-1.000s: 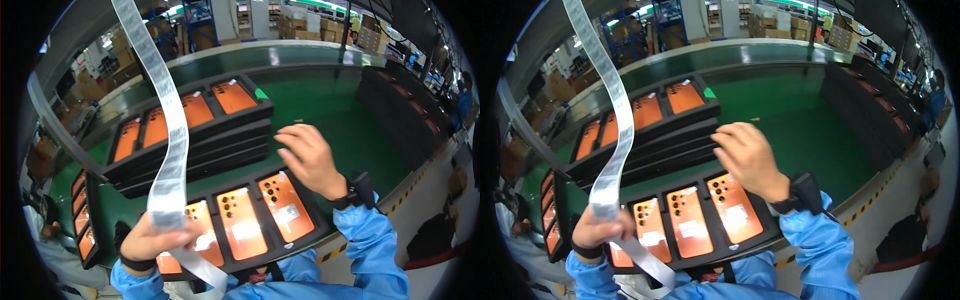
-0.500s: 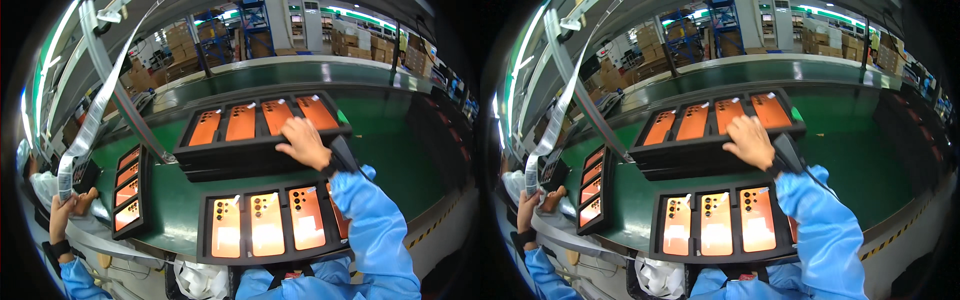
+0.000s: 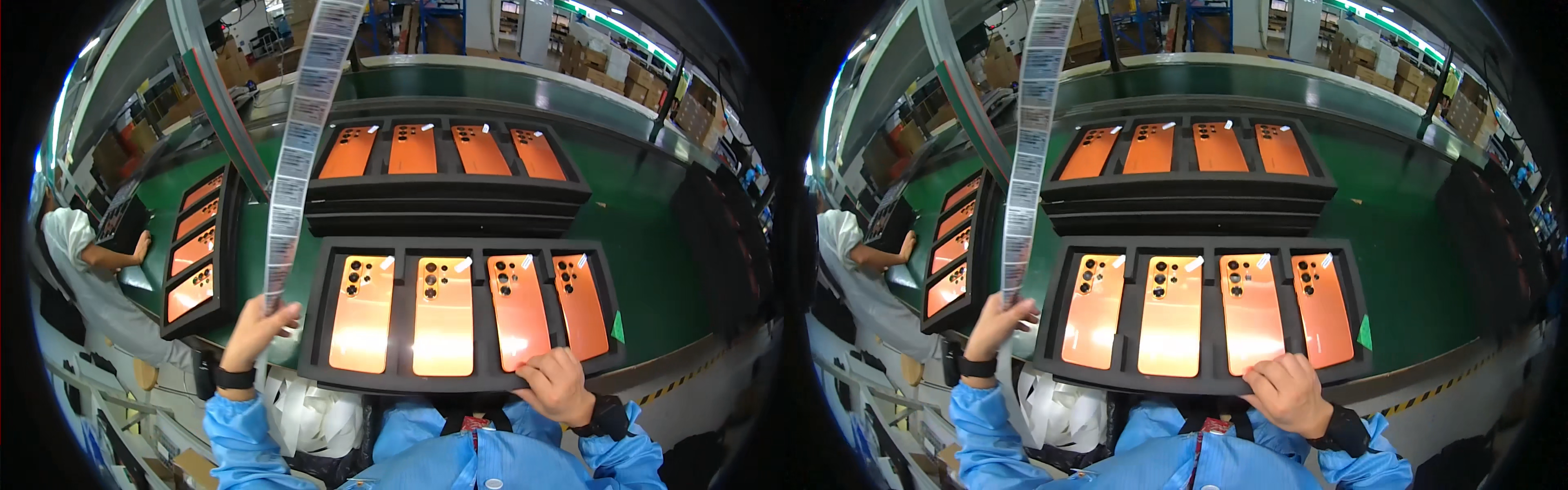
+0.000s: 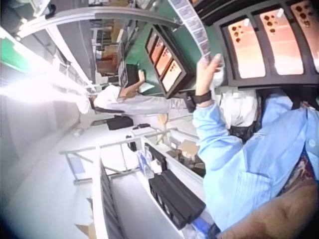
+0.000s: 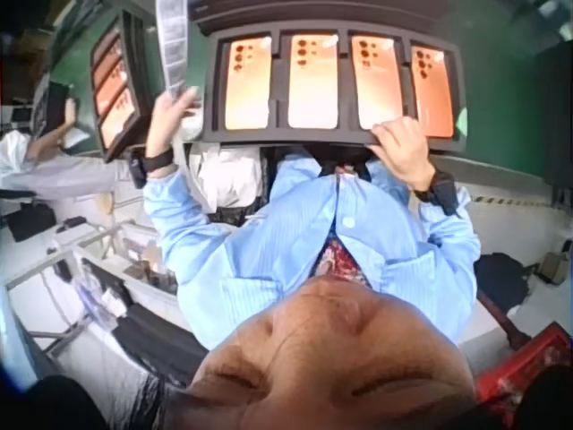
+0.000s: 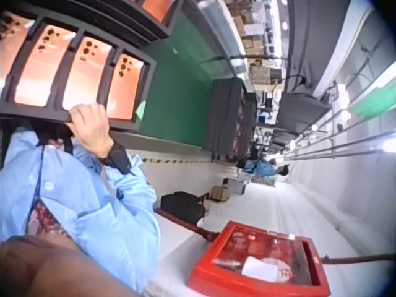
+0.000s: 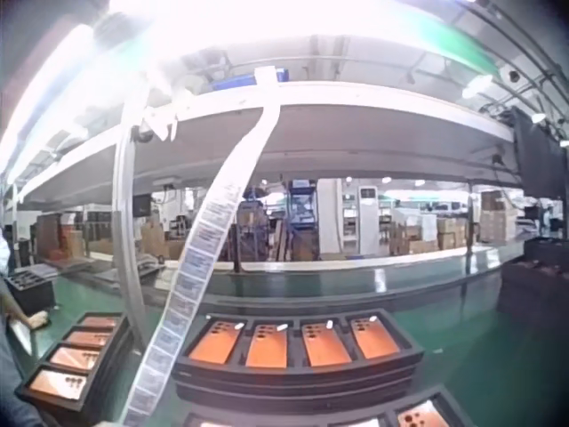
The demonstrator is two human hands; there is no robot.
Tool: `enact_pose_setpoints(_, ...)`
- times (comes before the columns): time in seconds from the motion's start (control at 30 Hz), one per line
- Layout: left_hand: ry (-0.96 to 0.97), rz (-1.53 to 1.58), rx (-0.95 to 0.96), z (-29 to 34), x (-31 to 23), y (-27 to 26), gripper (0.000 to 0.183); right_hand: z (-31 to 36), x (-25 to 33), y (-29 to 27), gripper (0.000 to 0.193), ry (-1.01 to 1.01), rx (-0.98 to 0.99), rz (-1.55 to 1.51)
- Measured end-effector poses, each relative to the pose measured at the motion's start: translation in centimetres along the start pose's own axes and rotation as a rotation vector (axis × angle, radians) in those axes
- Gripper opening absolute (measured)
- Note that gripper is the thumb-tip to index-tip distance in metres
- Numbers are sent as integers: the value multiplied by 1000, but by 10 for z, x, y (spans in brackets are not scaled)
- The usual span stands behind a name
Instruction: Applying small silver labels or protective films to the back of orange smartphones on an assembly line.
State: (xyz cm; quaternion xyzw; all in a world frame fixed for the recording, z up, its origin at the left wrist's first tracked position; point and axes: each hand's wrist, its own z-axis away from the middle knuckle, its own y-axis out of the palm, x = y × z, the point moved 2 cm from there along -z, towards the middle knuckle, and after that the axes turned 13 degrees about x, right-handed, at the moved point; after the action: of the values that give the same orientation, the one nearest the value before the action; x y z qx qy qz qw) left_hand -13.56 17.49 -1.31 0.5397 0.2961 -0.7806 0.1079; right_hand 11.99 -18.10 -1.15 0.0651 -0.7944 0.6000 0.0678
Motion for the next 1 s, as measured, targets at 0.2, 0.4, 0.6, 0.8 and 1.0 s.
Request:
enact_pose_setpoints(0.2,165,-347,-105,12,-10,49,45,-1,-6,0,36,-10,16,-40)
enact_pose_setpoints(0.4,256,-511,-156,28,-16,73,26,15,-15,-2,38,-15,42,-52)
enact_pose_setpoints(0.6,200,-522,-139,23,-17,75,31,-19,4,-48,37,-144,-174,-210)
enact_pose_setpoints(0.8,265,-483,-184,25,-16,69,36,-8,75,-80,12,-317,-429,-314)
enact_pose_setpoints(1.0,174,-453,-222,30,3,69,30,-15,54,-117,9,-409,-724,-491)
